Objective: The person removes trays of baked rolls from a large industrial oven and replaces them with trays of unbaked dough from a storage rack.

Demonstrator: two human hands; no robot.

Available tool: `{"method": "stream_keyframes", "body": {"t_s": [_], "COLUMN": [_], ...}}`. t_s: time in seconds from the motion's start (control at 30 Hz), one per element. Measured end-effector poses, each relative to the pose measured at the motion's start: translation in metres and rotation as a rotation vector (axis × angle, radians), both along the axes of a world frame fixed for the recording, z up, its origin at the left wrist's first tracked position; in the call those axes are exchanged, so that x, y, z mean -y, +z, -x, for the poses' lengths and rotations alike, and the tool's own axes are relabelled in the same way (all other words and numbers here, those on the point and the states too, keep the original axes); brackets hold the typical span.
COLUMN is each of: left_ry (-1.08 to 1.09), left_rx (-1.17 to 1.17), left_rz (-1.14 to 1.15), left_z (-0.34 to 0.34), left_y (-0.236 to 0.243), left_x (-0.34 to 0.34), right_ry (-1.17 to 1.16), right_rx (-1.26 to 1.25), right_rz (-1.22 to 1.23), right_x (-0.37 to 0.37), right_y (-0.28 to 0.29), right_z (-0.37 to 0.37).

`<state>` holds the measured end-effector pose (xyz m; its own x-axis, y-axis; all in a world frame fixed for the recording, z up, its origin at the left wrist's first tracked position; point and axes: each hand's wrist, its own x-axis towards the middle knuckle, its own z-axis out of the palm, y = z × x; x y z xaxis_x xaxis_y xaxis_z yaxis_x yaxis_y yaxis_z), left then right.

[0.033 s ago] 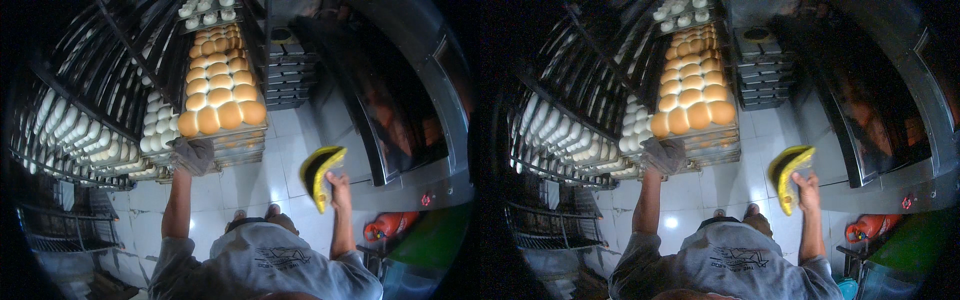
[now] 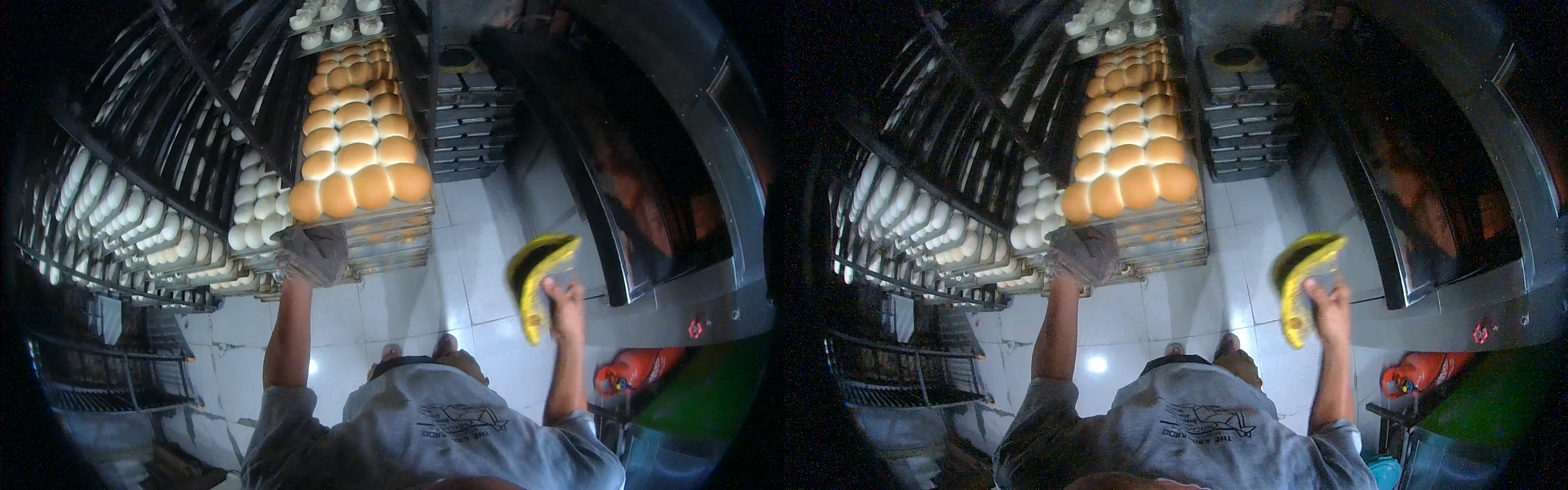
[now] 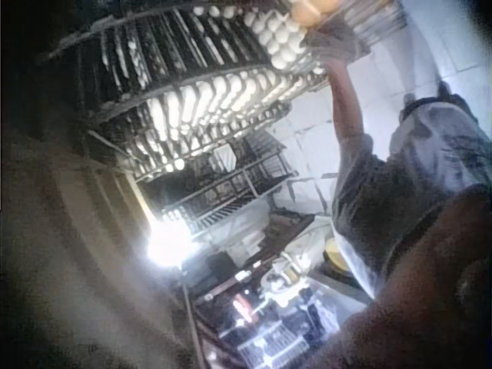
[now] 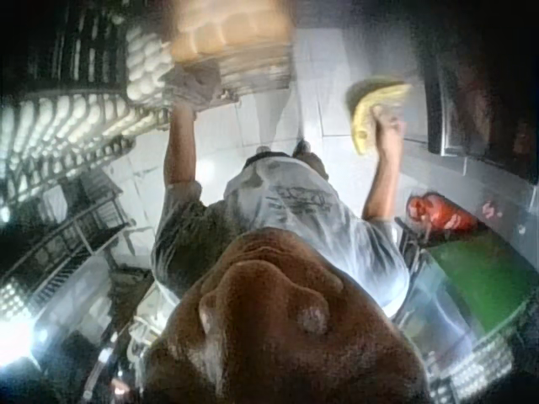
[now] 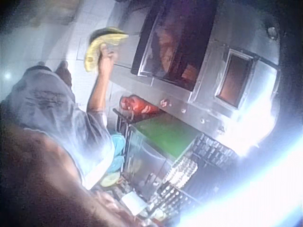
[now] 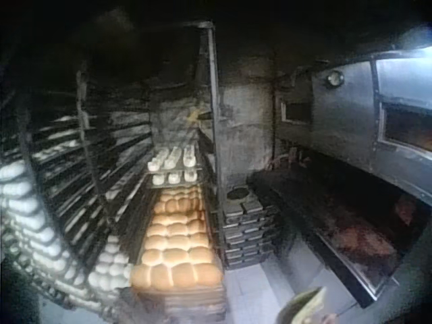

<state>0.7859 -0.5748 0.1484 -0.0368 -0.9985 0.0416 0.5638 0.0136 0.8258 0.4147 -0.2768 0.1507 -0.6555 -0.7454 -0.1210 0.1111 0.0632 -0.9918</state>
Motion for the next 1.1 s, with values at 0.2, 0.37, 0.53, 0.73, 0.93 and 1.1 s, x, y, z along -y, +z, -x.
{"method": "stream_keyframes", "body": {"t_s": [0.2,0.37,0.53,0.73,0.93,1.1], "left_ry": [0.025,-0.02,-0.097,-0.178,-0.339,-0.51], "left_rx": [0.084,0.12,0.149,0.149,0.083,0.137], "left_rz": [-0.059,-0.242,-0.421,-0.443,-0.318,0.09], "left_z": [0.032,0.02,0.027,0.03,0.042,0.04], "left_y": [-0.013,-0.057,-0.096,-0.102,-0.076,-0.024], "left_x": [-0.013,-0.066,-0.099,-0.08,-0.037,-0.025], "right_ry": [-0.25,0.02,-0.062,-0.108,-0.118,-0.244], "right_rx": [-0.988,-1.294,-1.205,-1.199,-1.181,-1.413], "right_rz": [-0.286,-0.922,-0.814,-0.748,-0.711,-0.786], "right_x": [-0.025,-0.022,-0.018,-0.016,-0.007,0.037], "right_y": [0.09,0.016,0.009,0.009,0.006,0.034], "right_z": [0.152,0.238,0.233,0.229,0.232,0.197]}}
